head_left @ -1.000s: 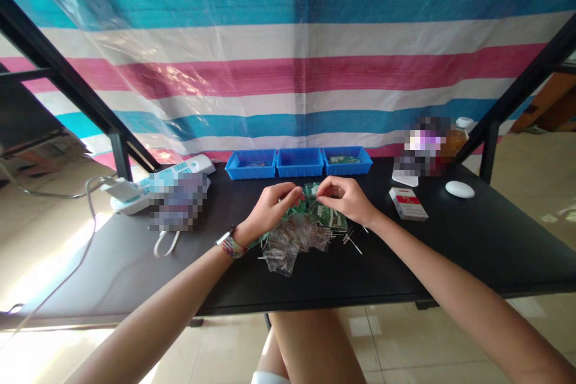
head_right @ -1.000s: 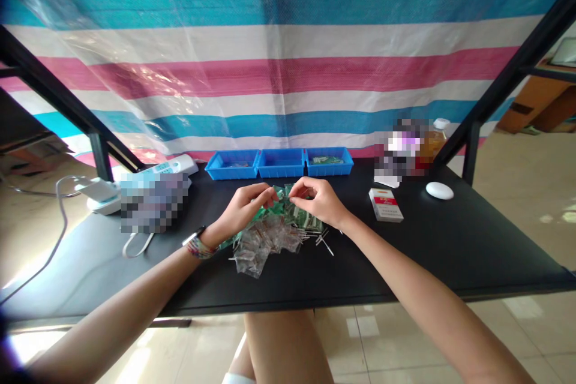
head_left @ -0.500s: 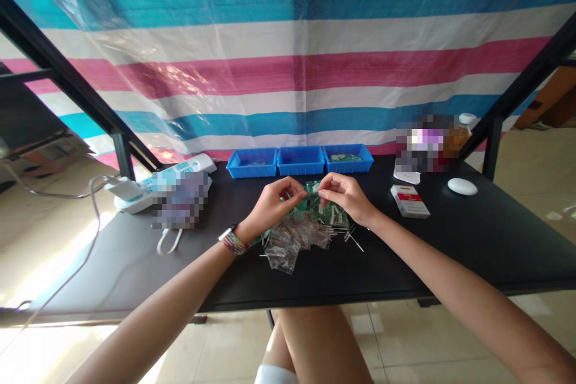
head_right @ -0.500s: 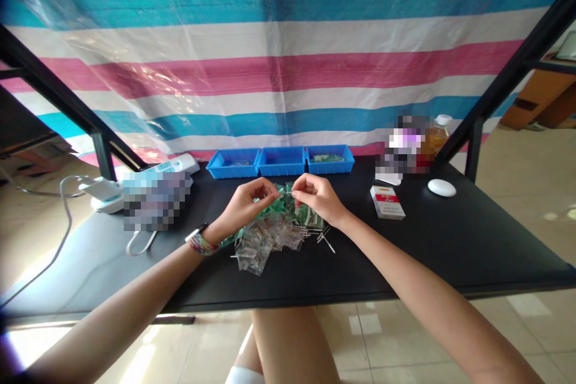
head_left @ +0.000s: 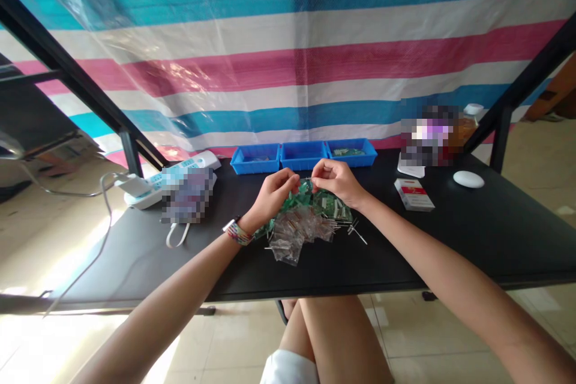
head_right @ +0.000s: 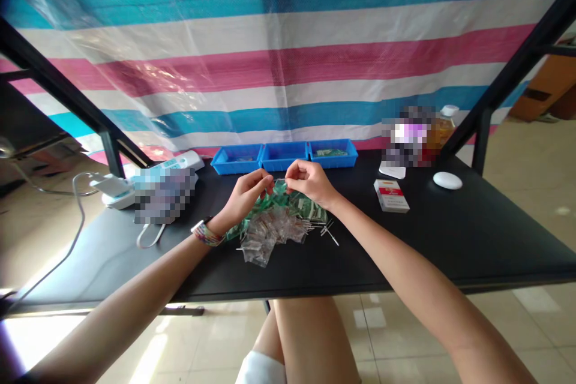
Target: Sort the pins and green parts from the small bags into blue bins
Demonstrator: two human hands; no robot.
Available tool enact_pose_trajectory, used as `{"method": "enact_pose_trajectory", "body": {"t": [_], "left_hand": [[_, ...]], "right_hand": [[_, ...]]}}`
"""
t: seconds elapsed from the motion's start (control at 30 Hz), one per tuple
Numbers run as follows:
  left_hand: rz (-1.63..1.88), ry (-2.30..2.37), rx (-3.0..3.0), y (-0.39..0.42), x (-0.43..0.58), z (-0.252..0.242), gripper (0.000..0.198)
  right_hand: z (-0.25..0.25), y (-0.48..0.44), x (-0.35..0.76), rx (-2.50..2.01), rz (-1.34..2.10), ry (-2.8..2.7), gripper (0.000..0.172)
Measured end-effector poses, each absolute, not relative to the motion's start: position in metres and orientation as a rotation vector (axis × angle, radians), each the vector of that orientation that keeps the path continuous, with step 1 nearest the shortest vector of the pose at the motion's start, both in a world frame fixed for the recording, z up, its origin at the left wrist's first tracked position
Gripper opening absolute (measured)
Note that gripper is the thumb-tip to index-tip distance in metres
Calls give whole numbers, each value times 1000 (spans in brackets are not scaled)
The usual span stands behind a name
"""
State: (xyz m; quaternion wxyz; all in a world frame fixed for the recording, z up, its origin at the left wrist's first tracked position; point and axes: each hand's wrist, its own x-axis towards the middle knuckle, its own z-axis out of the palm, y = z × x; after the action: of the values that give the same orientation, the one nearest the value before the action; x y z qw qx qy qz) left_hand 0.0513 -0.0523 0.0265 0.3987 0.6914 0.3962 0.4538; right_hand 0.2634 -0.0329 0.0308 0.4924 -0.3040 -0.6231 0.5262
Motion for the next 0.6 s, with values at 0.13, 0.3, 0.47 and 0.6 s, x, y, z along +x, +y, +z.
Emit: {"method": "enact_pose_trajectory", "body": {"t": [0.13,0.3,0.47,0.6], "left_hand": [[1140,1003,1769,-55,54,28,43],[1158,993,1757,-58,54,30,40],[1171,1003,1731,-58,54,31,36],[1251,1032,1672,-55,52,31,31]], "right_hand": [[27,-34,267,-743,1279,-1485,24],[25,-37,266,-734,1349,-1427,24],[26,-35,265,-765,1404,-1408,22],[29,-23,267,-800,1386,-1245,24]]}}
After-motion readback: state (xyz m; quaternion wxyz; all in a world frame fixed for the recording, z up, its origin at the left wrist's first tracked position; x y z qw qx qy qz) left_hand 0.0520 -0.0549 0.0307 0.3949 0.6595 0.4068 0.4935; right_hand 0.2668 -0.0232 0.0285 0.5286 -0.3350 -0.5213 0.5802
